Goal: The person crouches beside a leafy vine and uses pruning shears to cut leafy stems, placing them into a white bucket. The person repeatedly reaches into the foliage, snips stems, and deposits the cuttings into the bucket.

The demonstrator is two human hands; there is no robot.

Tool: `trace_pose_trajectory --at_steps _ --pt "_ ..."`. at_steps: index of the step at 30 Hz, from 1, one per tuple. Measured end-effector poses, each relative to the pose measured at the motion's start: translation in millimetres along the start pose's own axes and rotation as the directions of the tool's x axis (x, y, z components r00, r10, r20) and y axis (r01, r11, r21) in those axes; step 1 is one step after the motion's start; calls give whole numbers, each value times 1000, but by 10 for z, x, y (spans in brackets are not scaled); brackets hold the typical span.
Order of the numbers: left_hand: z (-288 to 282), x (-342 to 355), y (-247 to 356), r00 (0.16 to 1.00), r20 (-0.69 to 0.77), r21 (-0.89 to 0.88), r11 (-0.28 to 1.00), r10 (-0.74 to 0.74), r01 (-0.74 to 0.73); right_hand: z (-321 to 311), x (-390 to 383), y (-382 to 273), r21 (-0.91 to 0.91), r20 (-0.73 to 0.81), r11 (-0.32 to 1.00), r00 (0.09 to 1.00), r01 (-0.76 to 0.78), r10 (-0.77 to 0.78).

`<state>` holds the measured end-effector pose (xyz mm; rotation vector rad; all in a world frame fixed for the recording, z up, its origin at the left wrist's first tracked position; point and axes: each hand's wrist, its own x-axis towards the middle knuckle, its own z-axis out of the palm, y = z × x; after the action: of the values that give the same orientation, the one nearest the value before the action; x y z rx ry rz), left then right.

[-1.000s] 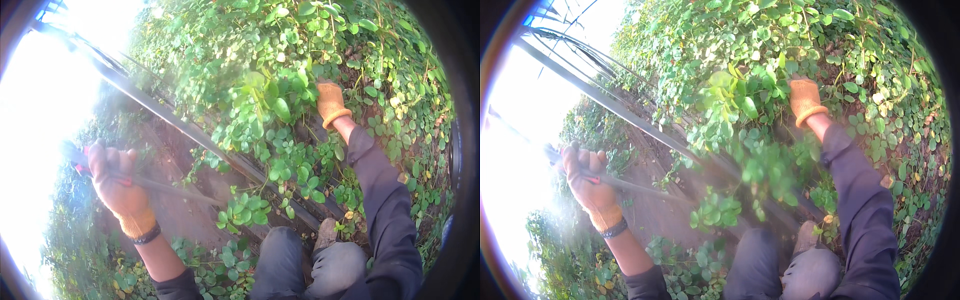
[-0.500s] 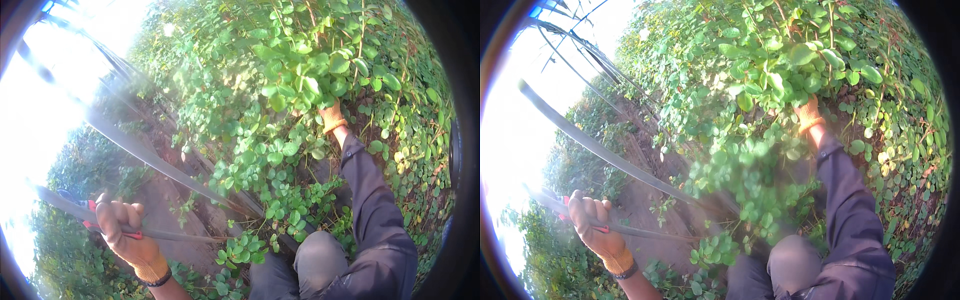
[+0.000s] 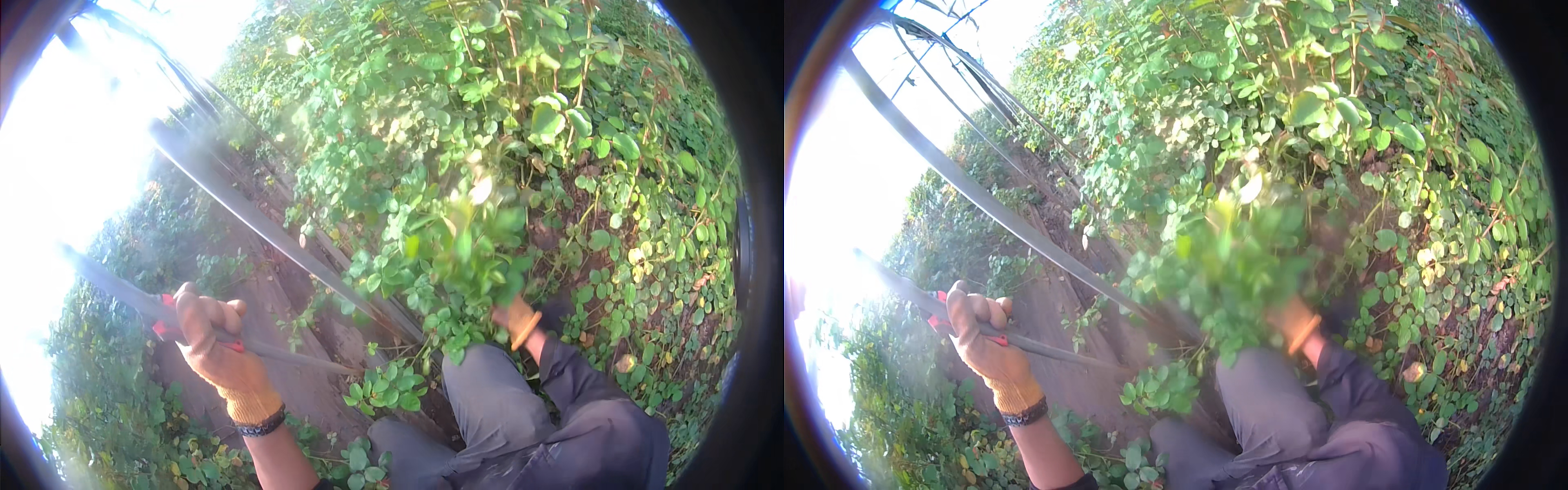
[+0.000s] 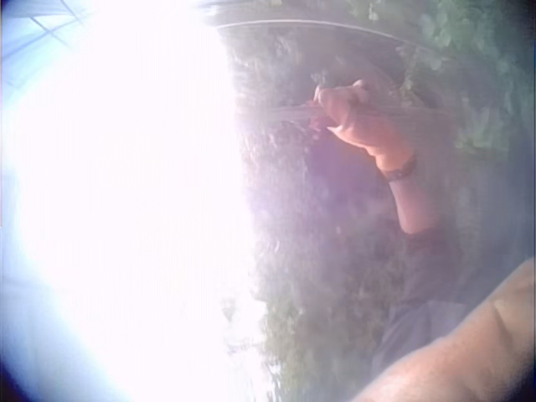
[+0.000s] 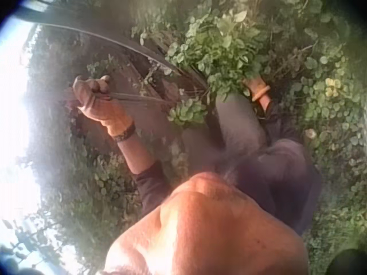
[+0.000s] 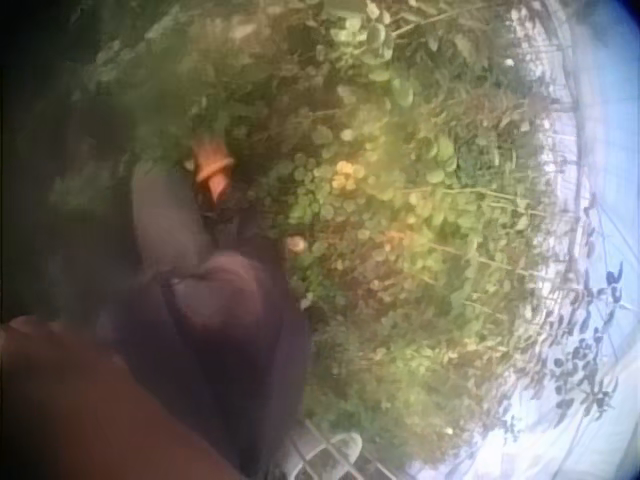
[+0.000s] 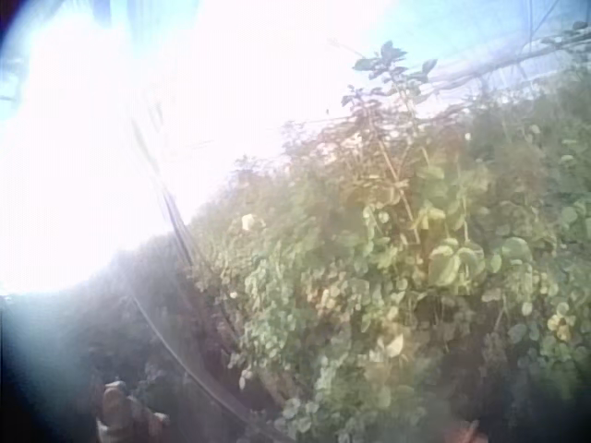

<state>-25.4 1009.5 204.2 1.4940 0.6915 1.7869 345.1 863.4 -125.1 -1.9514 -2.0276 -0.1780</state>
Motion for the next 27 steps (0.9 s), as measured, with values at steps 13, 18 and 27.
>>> trace_pose_trajectory --at_steps 13,18,27 --pt "4 58 102 992 -56 -79 991 -112 108 -2104 -741 -1382 848 234 458 964 -265 123" --pt "-28 93 65 997 33 -103 992 -70 73 -1990 -491 -1048 43 173 999 985 -20 12" --pt "47 24 93 991 -73 -7 994 -108 108 -2127 -348 -1382 456 -181 800 921 390 -345"
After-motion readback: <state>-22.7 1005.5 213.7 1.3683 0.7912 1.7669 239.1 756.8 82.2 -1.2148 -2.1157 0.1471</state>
